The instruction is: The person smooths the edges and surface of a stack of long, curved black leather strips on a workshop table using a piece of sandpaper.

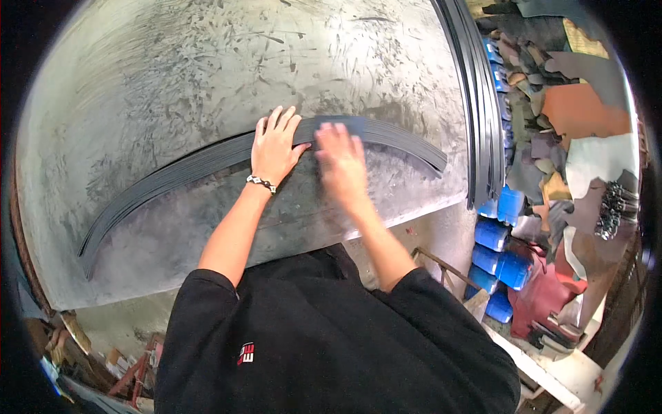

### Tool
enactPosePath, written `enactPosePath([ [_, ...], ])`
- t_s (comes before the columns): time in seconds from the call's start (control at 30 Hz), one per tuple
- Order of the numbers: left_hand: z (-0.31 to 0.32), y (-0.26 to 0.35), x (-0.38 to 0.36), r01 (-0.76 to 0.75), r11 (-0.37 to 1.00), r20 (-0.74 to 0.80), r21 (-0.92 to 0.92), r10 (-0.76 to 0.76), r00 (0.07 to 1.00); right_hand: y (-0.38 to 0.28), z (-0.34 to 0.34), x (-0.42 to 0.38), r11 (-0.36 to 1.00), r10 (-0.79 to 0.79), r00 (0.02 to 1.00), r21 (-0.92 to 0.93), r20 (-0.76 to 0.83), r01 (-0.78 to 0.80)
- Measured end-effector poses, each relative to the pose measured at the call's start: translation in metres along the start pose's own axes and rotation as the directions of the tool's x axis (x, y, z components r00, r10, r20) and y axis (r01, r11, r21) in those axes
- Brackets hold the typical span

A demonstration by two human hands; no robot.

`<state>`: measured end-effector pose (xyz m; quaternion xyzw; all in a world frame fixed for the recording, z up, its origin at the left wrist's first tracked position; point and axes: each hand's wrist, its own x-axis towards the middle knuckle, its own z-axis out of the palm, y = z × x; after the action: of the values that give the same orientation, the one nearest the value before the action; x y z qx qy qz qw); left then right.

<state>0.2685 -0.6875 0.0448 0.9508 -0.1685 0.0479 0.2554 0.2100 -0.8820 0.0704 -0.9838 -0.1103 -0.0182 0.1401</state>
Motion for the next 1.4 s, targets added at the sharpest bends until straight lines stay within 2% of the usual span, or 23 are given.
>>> enactPosePath([
  [0.07,-0.001,-0.001,0.000,-0.003,1.000,0.021,-0.015,0.004,1.000,0.083,-0.006,-0.011,0.957,0.109,0.972,-0.241,-0.208,-0.159],
  [0.1,-0.001,-0.002,0.001,-0.005,1.000,0.023,-0.016,0.006,1.000,0.127,-0.016,-0.016,0.891,0.322,0.920,-0.256,-0.223,-0.374],
  [0.13,-0.001,-0.002,0.000,-0.004,1.000,0.027,-0.017,0.004,1.000,0.150,-0.042,-0.013,0.770,0.631,0.766,-0.016,-0.126,-0.637],
  [0.2,-0.004,-0.002,0.000,0.009,1.000,0.048,-0.021,-0.008,0.999,0.112,-0.034,0.007,0.605,0.782,0.605,-0.052,-0.149,-0.795],
  [0.27,-0.003,-0.002,0.001,0.017,1.000,0.067,-0.025,-0.015,0.998,0.021,0.021,0.012,0.900,0.255,0.916,-0.270,-0.308,-0.341],
  [0.33,0.016,-0.013,-0.001,-0.067,0.989,-0.016,0.133,0.070,0.997,-0.065,0.042,0.011,0.990,0.124,0.982,0.081,-0.139,-0.113],
  [0.4,-0.002,-0.004,0.001,-0.001,1.000,0.057,-0.010,0.001,0.998,-0.030,0.014,0.009,0.996,0.085,0.996,0.040,-0.016,-0.084],
  [0.47,-0.003,-0.004,0.002,0.000,1.000,0.083,-0.029,0.003,0.997,0.055,-0.002,-0.010,0.956,0.173,0.975,-0.214,-0.141,-0.201],
  [0.53,-0.002,-0.005,0.001,0.004,1.000,0.071,-0.031,-0.002,0.997,0.153,-0.025,-0.024,0.787,0.587,0.789,-0.099,-0.182,-0.609],
  [0.57,-0.002,-0.004,-0.001,0.011,0.999,0.065,-0.040,-0.009,0.998,0.190,-0.017,-0.033,0.710,0.625,0.725,-0.176,-0.288,-0.682],
  [0.67,-0.005,-0.004,0.005,0.014,0.998,0.041,-0.054,-0.011,0.999,0.064,-0.004,0.022,0.785,0.544,0.825,-0.255,-0.153,-0.565],
  [0.7,-0.005,-0.005,0.006,0.014,0.998,0.044,-0.055,-0.012,0.999,0.022,0.035,0.021,0.894,0.271,0.933,-0.298,-0.239,-0.336],
  [0.73,-0.004,-0.004,0.002,0.014,0.998,0.058,-0.060,-0.010,0.998,-0.030,0.050,0.020,0.954,0.124,0.979,-0.252,-0.161,-0.162],
  [0.77,0.005,-0.009,0.000,-0.015,1.000,0.033,0.009,0.015,0.999,-0.064,0.051,0.017,0.984,0.174,0.980,0.039,-0.096,-0.171],
  [0.87,-0.005,-0.004,0.002,0.013,0.999,0.078,-0.039,-0.010,0.997,0.002,0.009,-0.004,0.972,0.191,0.973,-0.110,-0.127,-0.205],
  [1.0,-0.005,-0.002,0.001,-0.006,1.000,0.085,0.001,0.006,0.996,0.208,-0.039,-0.112,0.632,0.592,0.721,-0.349,-0.359,-0.692],
  [1.07,-0.004,-0.003,0.000,-0.008,1.000,0.071,0.016,0.006,0.997,0.181,-0.100,-0.123,0.559,0.633,0.576,-0.209,-0.517,-0.802],
  [1.13,-0.004,-0.002,0.001,-0.002,1.000,0.058,-0.007,0.002,0.998,0.147,-0.112,-0.138,0.721,0.339,0.559,-0.173,-0.756,-0.671],
  [1.2,-0.007,0.001,0.002,-0.002,1.000,0.055,-0.016,0.003,0.998,0.116,-0.087,-0.142,0.834,0.291,0.606,-0.115,-0.740,-0.540],
  [1.27,-0.003,0.001,0.001,-0.011,1.000,0.030,0.022,0.010,0.999,0.059,-0.045,-0.135,0.900,0.428,0.692,0.198,-0.582,-0.389],
  [1.3,-0.001,0.001,0.002,-0.023,0.999,0.028,0.039,0.022,0.999,0.058,-0.001,-0.146,0.922,0.331,0.889,-0.091,-0.315,-0.376],
  [1.37,0.004,-0.001,0.000,-0.039,0.996,0.012,0.074,0.039,0.999,0.001,-0.019,-0.128,0.952,0.300,0.947,0.026,0.117,-0.305],
  [1.4,0.005,-0.001,0.000,-0.042,0.995,0.022,0.087,0.040,0.999,0.004,-0.025,-0.127,0.960,0.268,0.943,0.034,0.198,-0.280],
])
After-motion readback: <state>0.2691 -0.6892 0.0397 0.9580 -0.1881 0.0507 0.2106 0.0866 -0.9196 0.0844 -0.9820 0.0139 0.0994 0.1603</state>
